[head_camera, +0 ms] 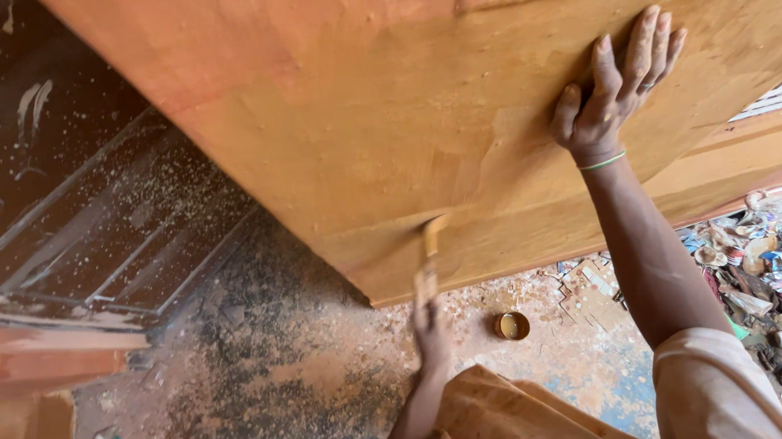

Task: The person paints a wall section with a brush, applying yellow paint in steady strokes. The person repeatedly dips the brush into a small container on the floor to reload paint and continues brushing the same wall area near a window and electrical switchboard.

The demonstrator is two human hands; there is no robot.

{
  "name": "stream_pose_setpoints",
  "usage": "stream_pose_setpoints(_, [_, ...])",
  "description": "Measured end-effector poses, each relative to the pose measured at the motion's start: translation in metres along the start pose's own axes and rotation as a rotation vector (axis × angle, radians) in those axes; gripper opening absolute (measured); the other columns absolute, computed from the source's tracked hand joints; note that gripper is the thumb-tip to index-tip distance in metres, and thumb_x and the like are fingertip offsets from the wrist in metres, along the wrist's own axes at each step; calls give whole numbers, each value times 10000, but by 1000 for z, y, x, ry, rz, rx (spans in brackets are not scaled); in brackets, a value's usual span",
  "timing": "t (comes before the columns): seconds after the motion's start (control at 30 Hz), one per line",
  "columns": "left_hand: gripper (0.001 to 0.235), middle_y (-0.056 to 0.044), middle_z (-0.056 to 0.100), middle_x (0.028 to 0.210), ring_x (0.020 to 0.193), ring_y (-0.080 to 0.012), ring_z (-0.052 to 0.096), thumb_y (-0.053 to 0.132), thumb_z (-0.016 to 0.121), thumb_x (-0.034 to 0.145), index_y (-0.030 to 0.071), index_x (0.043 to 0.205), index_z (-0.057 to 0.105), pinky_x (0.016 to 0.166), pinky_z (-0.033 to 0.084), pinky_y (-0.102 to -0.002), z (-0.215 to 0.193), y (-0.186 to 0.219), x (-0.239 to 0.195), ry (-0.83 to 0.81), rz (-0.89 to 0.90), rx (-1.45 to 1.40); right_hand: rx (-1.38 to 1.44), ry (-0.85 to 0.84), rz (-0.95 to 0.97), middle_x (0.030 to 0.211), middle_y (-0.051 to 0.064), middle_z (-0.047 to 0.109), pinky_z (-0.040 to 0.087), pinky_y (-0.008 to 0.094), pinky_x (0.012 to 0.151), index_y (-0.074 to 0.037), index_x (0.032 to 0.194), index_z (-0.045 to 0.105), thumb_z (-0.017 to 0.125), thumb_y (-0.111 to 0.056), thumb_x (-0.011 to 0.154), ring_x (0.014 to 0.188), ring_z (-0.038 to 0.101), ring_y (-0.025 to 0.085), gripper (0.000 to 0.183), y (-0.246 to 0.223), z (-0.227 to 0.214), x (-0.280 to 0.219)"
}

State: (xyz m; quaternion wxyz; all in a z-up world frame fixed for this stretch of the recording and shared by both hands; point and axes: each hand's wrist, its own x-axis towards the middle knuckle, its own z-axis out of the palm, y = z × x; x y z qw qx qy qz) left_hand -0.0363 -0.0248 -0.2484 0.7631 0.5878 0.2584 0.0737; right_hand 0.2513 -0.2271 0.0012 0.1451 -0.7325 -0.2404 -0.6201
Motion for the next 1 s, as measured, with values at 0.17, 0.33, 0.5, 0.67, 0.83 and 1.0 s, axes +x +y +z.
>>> stream_pose_setpoints(0.17, [674, 2, 501, 678, 458, -49, 438, 89, 485, 981, 151, 1612, 258, 305, 424, -214, -66, -1, -16, 233, 342, -203, -2, 24, -9, 1614, 270, 342, 171, 695, 1260, -95, 1487, 493, 425, -334, 1074, 1515, 304, 481, 482, 0, 1, -2])
stream_pose_setpoints(0.33, [684, 65, 455, 706, 487, -1, 366, 110, 457, 1066, 222, 1676, 170, 361, 346, -151, -101, 42, -4, 395, 399, -326, 8, 12, 3, 1612, 263, 342, 169, 688, 1271, -98, 1494, 491, 438, -339, 1075, 1523, 293, 473, 486, 0, 1, -4])
stream_pose_setpoints(0.5, [651, 32, 538, 689, 430, -39, 426, 165, 425, 1023, 262, 1603, 147, 307, 389, -182, -38, 51, 0, 277, 238, -130, 15, 38, -7, 1609, 261, 349, 169, 685, 1266, -90, 1480, 500, 428, -339, 1067, 1514, 302, 469, 488, -1, 3, 3])
stream_pose_setpoints(0.67, [399, 128, 485, 1108, 526, -36, 463, 168, 443, 1108, 69, 1472, 313, 392, 426, -187, 53, 30, -38, -123, 192, -158, 12, 34, -20, 1594, 283, 366, 182, 686, 1257, -69, 1459, 520, 427, -330, 1082, 1501, 313, 481, 467, -2, -2, -1])
stream_pose_setpoints(0.83, [604, 154, 472, 1185, 510, -15, 416, 228, 406, 1092, 163, 1658, 207, 388, 407, -169, 73, 40, -59, -517, 114, -79, 4, 11, -25, 1580, 282, 383, 171, 676, 1263, -81, 1456, 529, 450, -347, 1082, 1508, 312, 460, 466, 0, -2, 5])
stream_pose_setpoints(1.0, [651, 57, 532, 972, 534, -44, 452, 150, 477, 1053, 152, 1655, 227, 402, 438, -198, 55, 53, -34, -141, 251, -185, 54, -10, -30, 1575, 292, 397, 164, 675, 1255, -75, 1441, 543, 478, -325, 1081, 1508, 310, 458, 443, 4, -6, 2])
